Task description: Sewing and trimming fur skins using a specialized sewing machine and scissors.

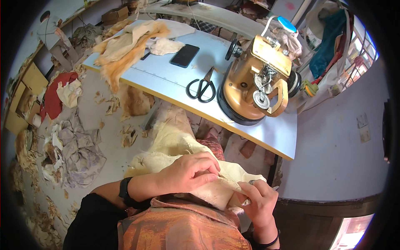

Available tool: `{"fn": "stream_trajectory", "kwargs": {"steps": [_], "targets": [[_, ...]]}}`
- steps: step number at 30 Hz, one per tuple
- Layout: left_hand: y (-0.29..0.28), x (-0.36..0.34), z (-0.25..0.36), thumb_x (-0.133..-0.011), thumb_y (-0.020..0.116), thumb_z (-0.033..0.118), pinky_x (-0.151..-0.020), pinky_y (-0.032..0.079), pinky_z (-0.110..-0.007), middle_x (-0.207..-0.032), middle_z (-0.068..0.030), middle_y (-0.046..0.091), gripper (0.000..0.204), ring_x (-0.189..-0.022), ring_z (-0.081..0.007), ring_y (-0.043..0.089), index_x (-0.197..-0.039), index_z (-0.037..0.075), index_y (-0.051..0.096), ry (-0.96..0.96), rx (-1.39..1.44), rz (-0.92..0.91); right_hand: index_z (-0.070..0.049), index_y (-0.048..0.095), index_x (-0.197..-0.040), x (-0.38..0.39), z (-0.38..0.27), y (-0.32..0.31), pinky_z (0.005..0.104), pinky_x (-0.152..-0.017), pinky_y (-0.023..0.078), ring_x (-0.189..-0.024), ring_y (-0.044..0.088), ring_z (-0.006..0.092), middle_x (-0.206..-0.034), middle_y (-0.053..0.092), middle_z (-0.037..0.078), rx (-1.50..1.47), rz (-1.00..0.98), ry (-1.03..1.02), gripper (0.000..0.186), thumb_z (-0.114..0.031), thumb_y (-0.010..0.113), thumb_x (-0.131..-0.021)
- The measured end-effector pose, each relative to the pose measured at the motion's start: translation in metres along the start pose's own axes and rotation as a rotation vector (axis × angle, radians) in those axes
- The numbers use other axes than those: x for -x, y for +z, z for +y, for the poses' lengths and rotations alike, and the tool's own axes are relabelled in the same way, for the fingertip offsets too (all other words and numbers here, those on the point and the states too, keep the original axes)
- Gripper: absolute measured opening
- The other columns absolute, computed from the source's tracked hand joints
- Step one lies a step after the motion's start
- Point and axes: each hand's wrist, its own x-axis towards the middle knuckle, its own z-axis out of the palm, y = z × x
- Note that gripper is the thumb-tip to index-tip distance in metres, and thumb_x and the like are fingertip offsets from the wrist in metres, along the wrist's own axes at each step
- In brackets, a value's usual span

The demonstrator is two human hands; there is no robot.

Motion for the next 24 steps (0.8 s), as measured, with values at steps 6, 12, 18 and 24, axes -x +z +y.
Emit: {"fn": "stream_trajectory", "kwargs": {"steps": [6,12,18,24], "targets": [[0.0,-0.009,-0.014,-0.091,0.077,0.007,-0.075,0.054,-0.035,-0.1,-0.0075,0.063,0.016,-0.084,-0.0234,0.065,-0.102,0.006,0.065,0.021,-0.039,0.059,-0.012,0.078,-0.103,-0.007,0.002,-0.002,0.0348,-0.052,0.047,-0.061,0.059,0.0213,-0.075,0.057,0.003,-0.002,-0.045,-0.049,0.044,-0.009,0.083,-0.06],[-0.007,-0.025,-0.015,-0.088,0.079,0.007,-0.084,0.051,-0.038,-0.103,-0.0063,0.062,0.022,-0.096,-0.0257,0.063,-0.108,0.011,0.069,0.267,-0.07,0.037,-0.011,0.078,-0.103,-0.011,0.014,-0.001,0.0347,-0.053,0.047,-0.061,0.06,0.0222,-0.073,0.056,0.004,-0.119,-0.005,0.051,0.047,-0.007,0.083,-0.057],[-0.007,-0.028,-0.022,-0.088,0.079,0.007,-0.086,0.052,-0.036,-0.108,-0.0056,0.063,0.017,-0.101,-0.0258,0.063,-0.103,0.011,0.071,0.254,-0.011,0.01,-0.013,0.076,-0.096,-0.016,0.018,0.004,0.0328,-0.047,0.04,-0.054,0.05,0.0191,-0.066,0.046,0.002,-0.114,0.029,0.04,0.039,-0.002,0.088,-0.06],[-0.007,-0.03,-0.022,-0.09,0.077,0.006,-0.085,0.052,-0.035,-0.102,-0.0072,0.064,0.014,-0.099,-0.025,0.064,-0.099,0.006,0.067,0.165,-0.025,0.041,-0.012,0.076,-0.095,-0.019,0.019,0.002,0.0327,-0.047,0.039,-0.054,0.049,0.019,-0.066,0.046,0.002,-0.113,0.022,0.036,0.038,-0.003,0.089,-0.06]]}}
